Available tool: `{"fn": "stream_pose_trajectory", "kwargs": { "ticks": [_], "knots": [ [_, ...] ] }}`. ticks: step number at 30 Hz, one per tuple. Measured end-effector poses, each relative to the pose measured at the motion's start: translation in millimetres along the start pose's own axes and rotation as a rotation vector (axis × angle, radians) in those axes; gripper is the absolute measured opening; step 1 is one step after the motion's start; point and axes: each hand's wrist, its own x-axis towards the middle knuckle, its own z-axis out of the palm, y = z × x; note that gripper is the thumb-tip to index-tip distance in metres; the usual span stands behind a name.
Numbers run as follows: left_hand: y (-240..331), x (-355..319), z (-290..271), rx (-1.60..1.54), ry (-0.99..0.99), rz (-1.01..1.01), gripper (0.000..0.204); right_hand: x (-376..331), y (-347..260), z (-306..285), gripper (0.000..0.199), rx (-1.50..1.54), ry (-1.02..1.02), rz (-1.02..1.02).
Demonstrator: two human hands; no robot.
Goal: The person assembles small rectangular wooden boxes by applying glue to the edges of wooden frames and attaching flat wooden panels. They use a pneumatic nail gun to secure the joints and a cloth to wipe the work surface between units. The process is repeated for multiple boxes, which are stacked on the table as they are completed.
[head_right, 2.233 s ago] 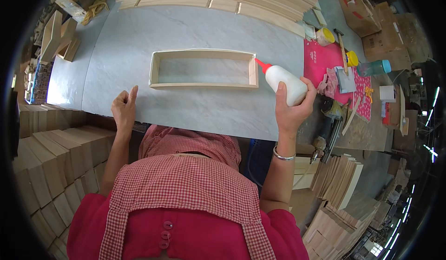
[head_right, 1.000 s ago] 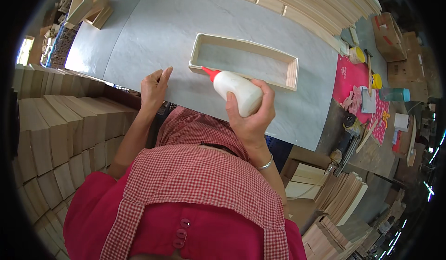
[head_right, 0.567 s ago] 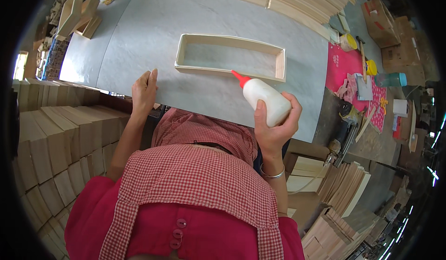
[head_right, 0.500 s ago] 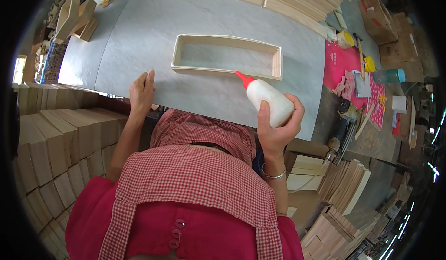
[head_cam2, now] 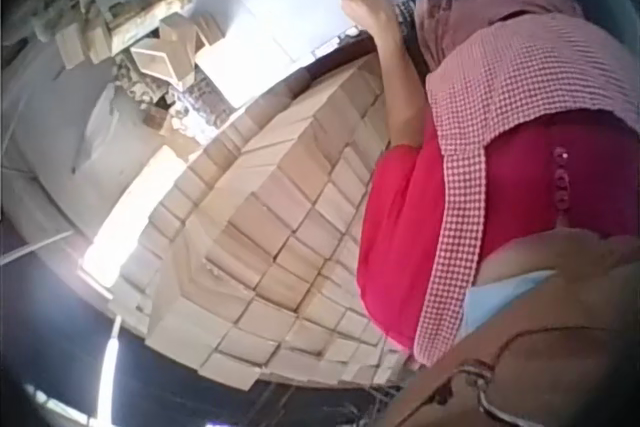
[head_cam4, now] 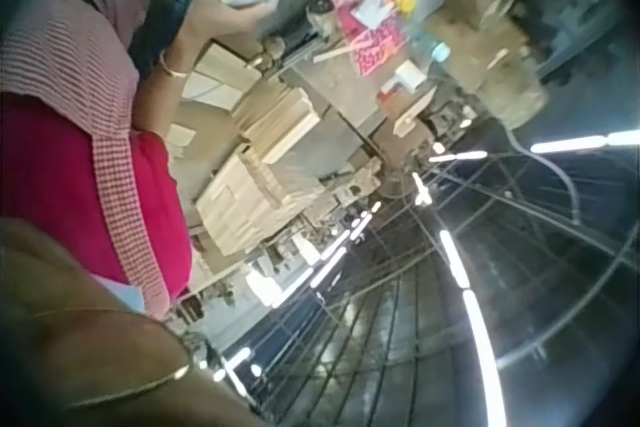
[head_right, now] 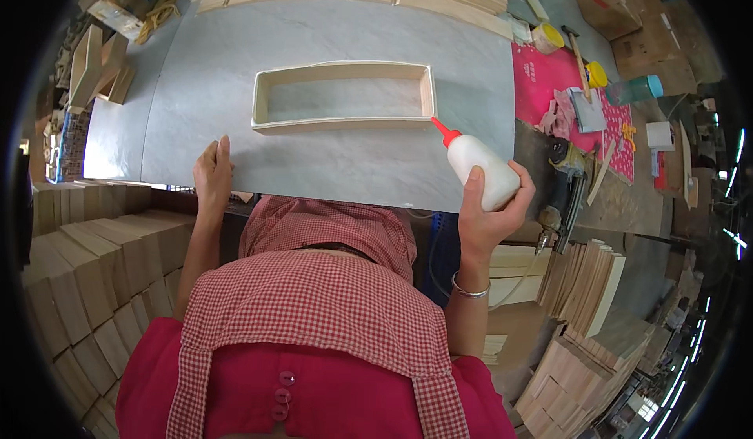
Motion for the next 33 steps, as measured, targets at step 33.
{"fn": "stream_pose_trajectory", "kwargs": {
  "ticks": [33],
  "knots": [
    [30.4,52.9,30.2,-0.489,-0.352,0.005,0.028,33.4,66.4,89.4,0.029,0.291,-0.465,0.14]
  ]
}}
